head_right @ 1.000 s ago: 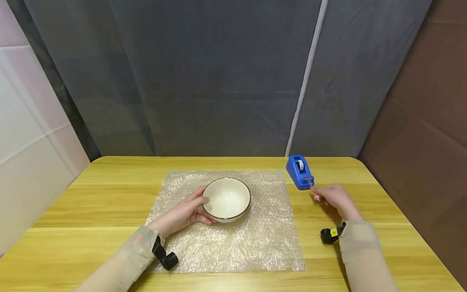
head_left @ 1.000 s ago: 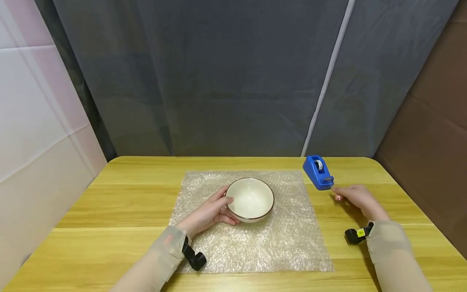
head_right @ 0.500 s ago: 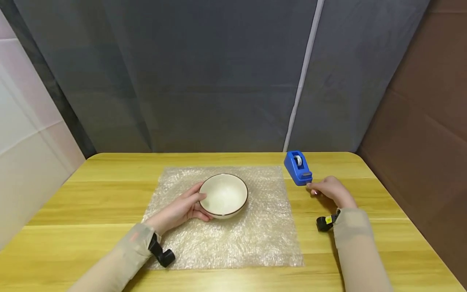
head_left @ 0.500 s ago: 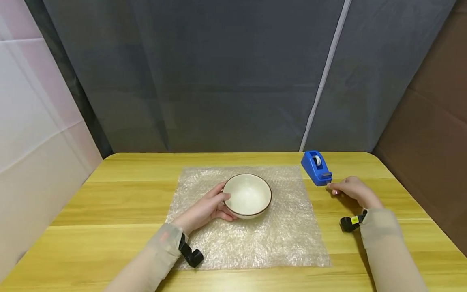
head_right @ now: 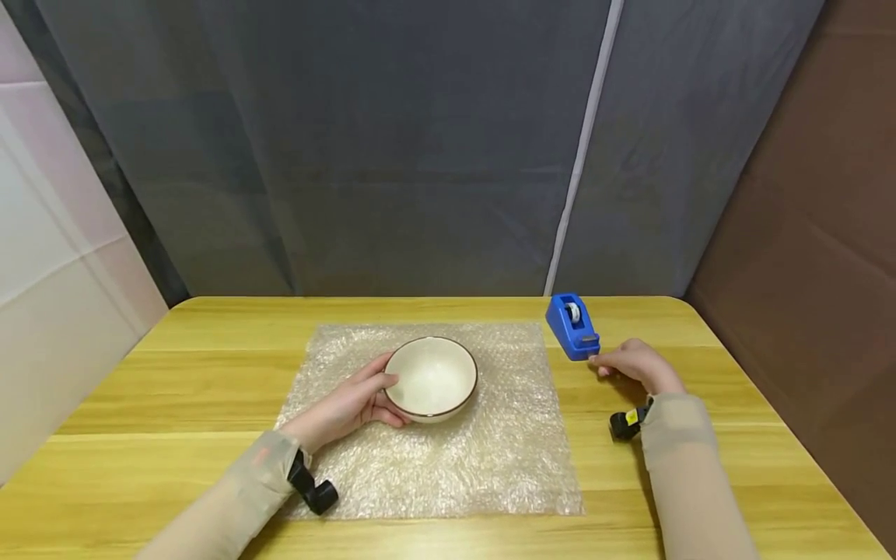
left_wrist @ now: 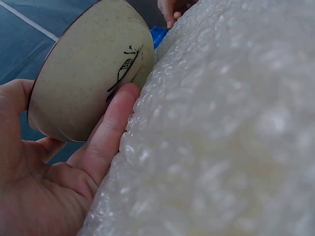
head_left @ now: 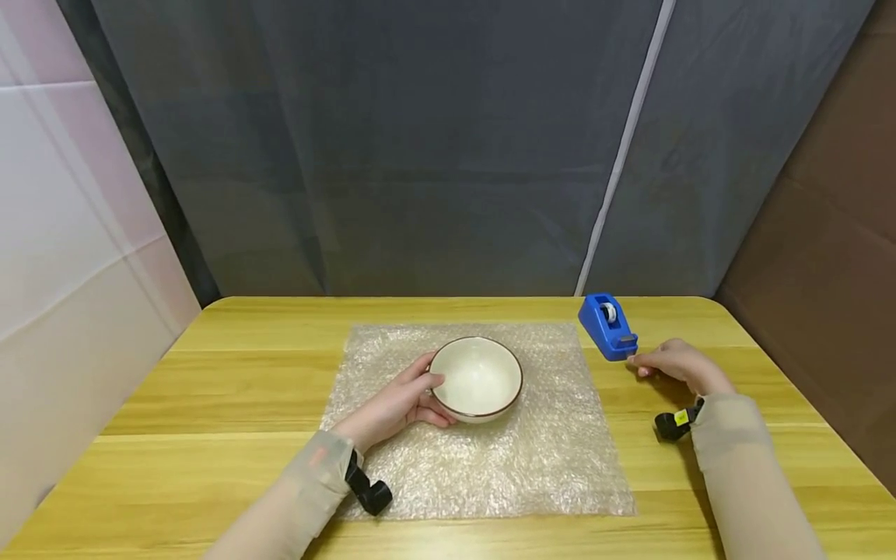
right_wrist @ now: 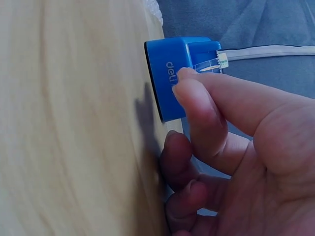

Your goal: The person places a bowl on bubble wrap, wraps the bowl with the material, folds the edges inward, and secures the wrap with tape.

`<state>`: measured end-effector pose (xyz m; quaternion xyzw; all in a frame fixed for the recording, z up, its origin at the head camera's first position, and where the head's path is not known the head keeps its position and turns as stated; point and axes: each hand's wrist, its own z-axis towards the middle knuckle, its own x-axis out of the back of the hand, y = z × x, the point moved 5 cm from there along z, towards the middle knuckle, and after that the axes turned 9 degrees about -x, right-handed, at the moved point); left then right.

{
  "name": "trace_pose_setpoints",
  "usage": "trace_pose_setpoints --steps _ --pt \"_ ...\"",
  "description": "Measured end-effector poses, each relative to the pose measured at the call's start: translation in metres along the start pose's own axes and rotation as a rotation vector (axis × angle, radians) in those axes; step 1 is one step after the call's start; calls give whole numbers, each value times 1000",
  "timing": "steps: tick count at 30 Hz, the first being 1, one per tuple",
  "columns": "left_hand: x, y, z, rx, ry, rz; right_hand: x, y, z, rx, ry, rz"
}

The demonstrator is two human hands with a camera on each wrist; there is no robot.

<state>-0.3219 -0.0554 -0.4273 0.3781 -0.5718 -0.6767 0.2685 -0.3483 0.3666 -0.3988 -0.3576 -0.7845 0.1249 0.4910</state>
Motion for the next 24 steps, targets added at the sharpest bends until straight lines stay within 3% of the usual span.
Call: trace_pose_setpoints --steps 10,17,24 --pt "-1 0 0 9 5 10 2 0 2 3 -14 1" --pt "-1 -1 1 15 26 15 0 -1 7 72 20 -49" --pt "-3 1 -3 3 20 26 3 8 -1 55 -13 72"
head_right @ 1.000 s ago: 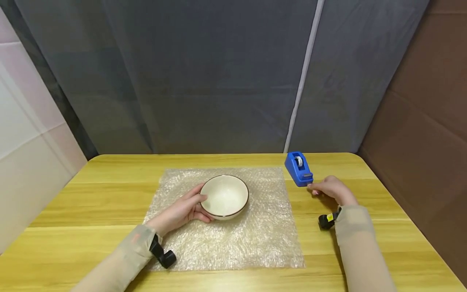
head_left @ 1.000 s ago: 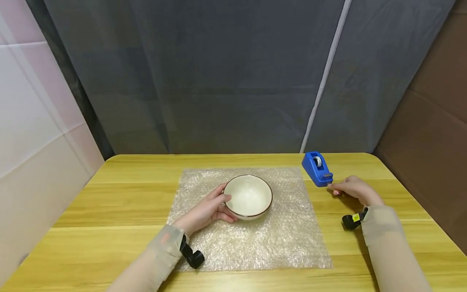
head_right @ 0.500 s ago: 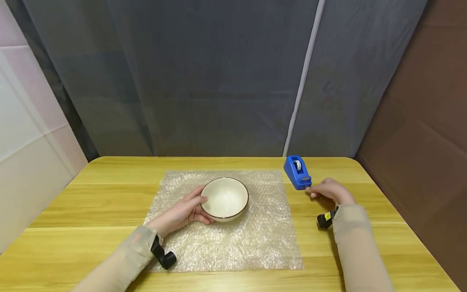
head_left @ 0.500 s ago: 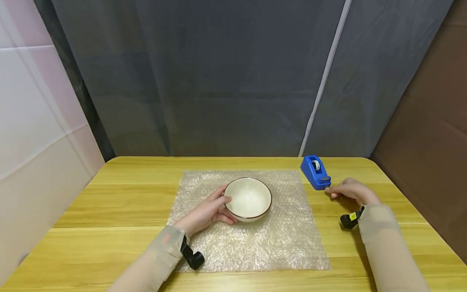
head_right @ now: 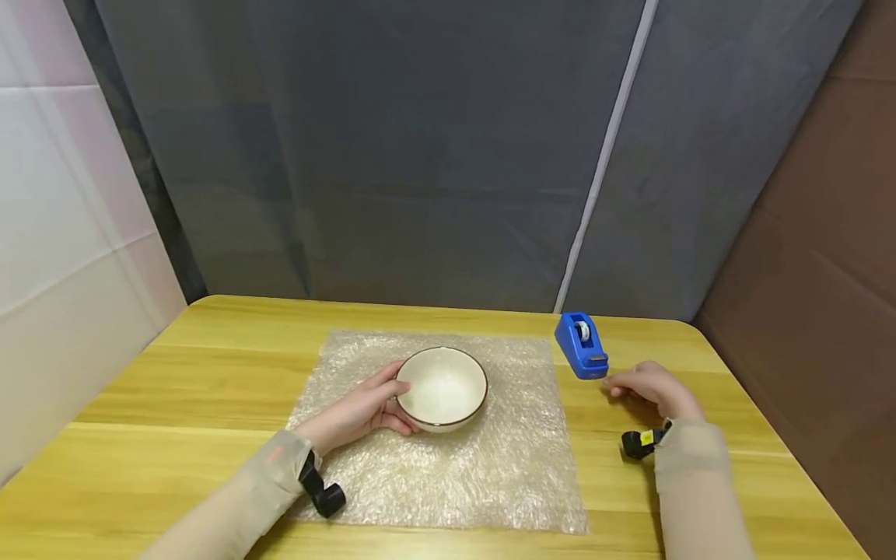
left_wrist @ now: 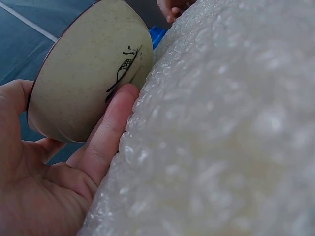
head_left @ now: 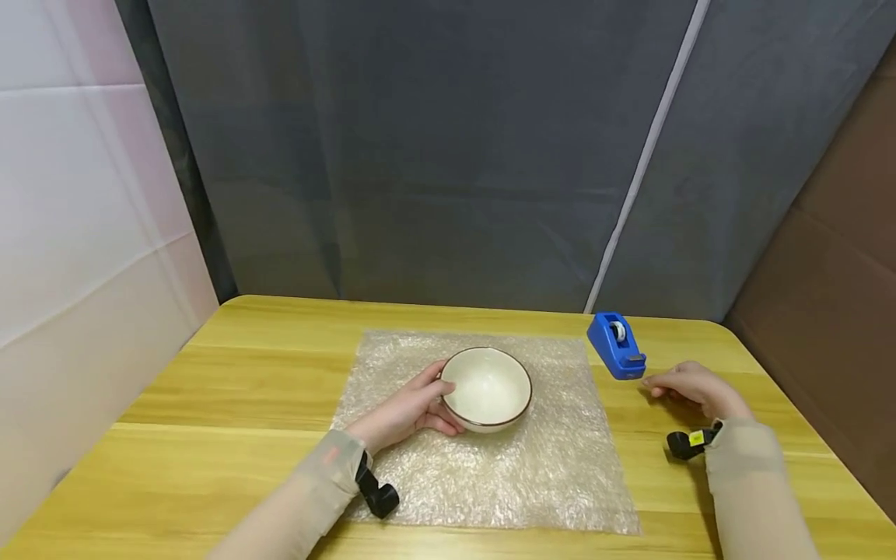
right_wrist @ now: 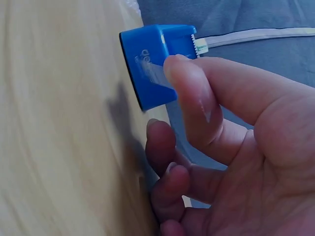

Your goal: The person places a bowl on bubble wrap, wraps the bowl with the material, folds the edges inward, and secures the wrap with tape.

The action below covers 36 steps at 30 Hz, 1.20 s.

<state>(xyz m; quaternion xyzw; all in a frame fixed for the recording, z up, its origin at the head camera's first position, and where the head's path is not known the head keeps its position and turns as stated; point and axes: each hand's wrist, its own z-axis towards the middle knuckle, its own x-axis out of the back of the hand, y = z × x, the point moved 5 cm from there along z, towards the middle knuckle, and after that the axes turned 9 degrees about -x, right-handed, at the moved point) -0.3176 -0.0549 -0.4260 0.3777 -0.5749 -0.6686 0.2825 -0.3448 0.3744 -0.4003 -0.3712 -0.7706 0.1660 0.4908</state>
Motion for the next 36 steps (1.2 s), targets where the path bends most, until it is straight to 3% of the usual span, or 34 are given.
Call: trace_pose_setpoints --steps 9,22,36 --pt "3 -1 0 19 23 10 1 -4 -1 8 17 -17" --pt "1 -1 3 2 -2 -1 -4 -3 0 6 86 -85" --pt "1 0 2 -6 -14 14 -11 -8 -5 -39 99 -247"
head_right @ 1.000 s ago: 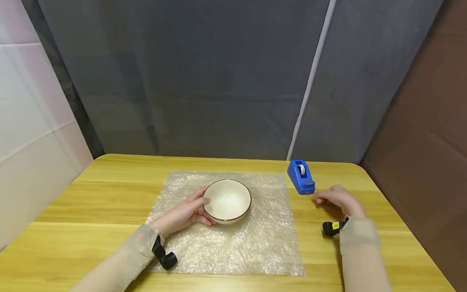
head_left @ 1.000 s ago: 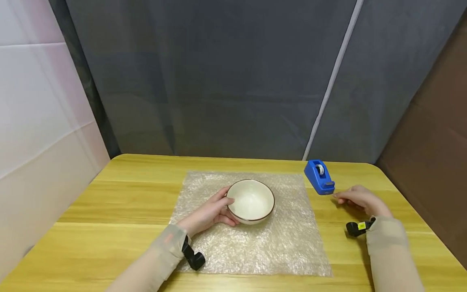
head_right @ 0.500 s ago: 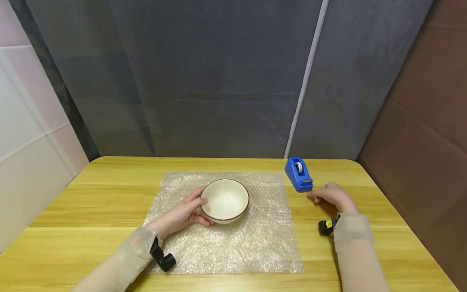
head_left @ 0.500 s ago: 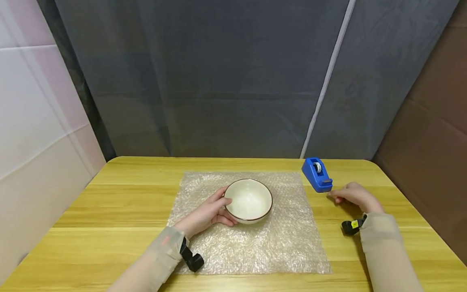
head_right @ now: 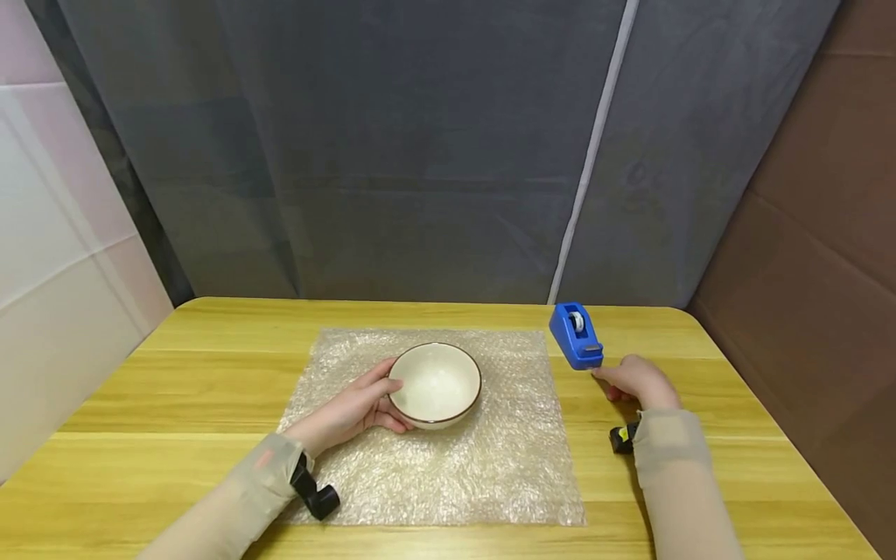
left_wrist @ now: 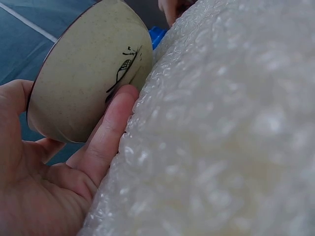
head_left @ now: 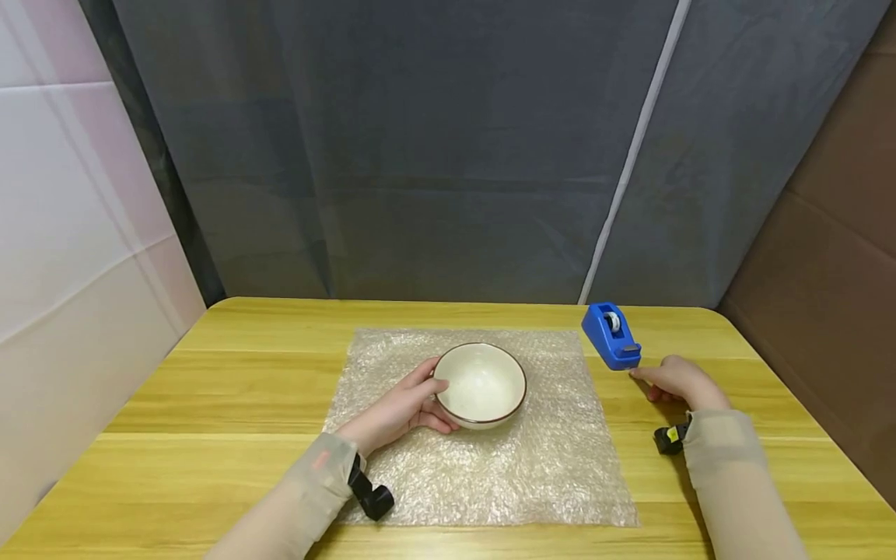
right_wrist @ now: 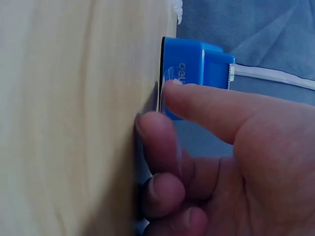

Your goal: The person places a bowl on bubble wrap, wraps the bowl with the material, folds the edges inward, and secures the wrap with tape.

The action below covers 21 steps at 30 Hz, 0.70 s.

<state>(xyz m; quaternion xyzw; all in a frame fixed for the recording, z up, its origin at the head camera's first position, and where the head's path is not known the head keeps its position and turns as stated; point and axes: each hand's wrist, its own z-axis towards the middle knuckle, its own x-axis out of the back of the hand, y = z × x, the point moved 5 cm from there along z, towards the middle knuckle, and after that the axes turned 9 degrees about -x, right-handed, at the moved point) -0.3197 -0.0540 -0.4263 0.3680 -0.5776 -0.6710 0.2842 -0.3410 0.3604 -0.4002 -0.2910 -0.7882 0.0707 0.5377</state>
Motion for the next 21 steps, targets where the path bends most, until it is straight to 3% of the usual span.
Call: trace_pose_setpoints --steps 21 --pt "1 -1 1 -2 5 -5 -1 2 -4 -23 17 -42"
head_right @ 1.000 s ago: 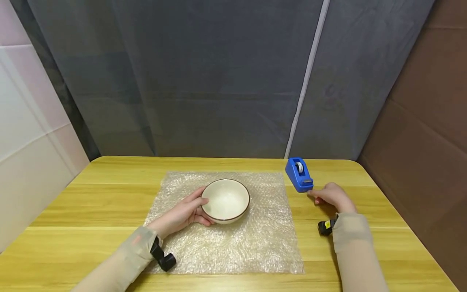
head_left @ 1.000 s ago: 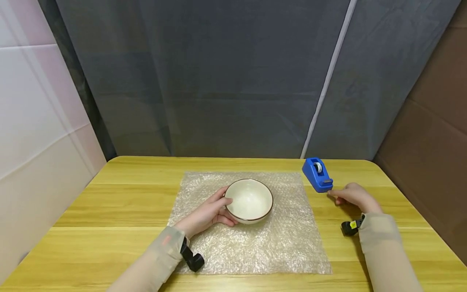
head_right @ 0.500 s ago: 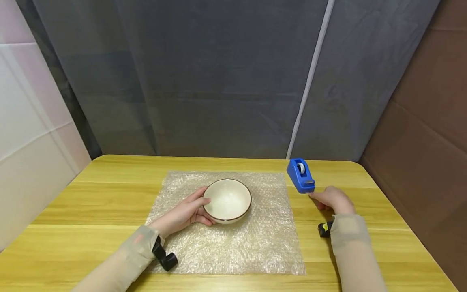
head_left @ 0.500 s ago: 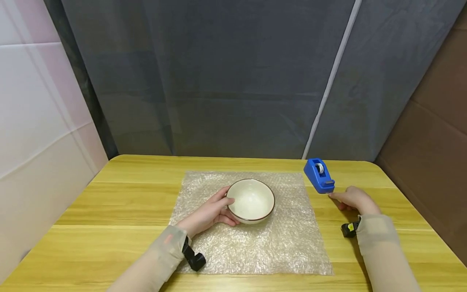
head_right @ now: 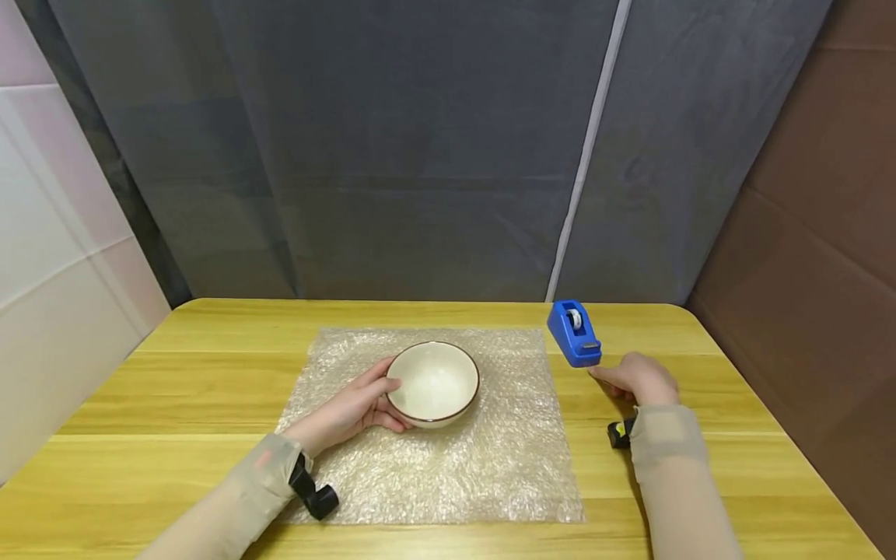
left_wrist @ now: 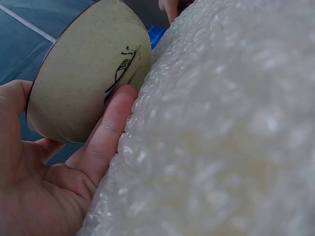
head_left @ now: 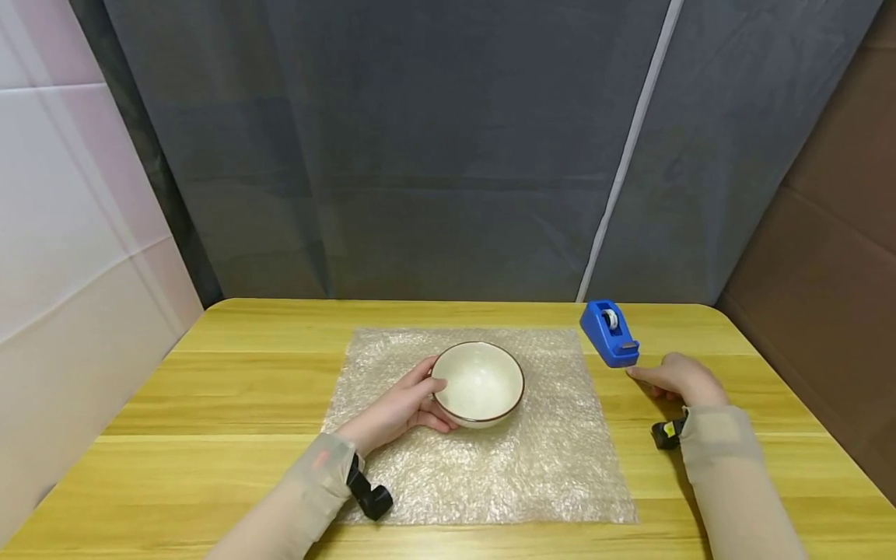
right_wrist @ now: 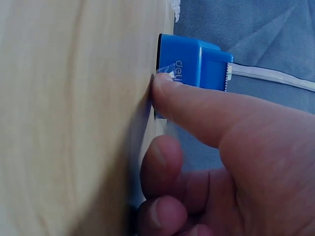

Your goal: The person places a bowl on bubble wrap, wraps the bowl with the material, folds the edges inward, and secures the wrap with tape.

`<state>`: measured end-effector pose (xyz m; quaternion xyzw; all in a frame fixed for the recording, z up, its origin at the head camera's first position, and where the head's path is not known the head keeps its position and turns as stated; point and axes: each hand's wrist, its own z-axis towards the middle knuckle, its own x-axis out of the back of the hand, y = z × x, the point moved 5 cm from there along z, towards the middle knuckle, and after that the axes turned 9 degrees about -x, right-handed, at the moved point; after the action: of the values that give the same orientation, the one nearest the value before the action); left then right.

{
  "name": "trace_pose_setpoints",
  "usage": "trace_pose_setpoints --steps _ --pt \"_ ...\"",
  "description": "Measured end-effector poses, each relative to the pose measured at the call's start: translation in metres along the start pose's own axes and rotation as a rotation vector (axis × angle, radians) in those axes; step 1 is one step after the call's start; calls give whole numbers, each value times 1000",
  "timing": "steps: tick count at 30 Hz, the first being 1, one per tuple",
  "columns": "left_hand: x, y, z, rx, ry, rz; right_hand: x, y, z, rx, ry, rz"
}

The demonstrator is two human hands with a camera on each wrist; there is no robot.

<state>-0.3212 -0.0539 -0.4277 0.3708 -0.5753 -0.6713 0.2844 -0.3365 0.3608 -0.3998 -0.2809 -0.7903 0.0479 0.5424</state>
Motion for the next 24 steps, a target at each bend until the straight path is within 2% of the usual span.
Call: trace_pose_setpoints --steps 9,17,24 --pt "0 0 -1 0 3 13 1 0 -1 -11 8 -30" --pt "0 0 -1 -3 2 12 5 8 5 -7 -40 88" --pt "0 0 0 -6 0 15 4 8 1 -12 -53 72"
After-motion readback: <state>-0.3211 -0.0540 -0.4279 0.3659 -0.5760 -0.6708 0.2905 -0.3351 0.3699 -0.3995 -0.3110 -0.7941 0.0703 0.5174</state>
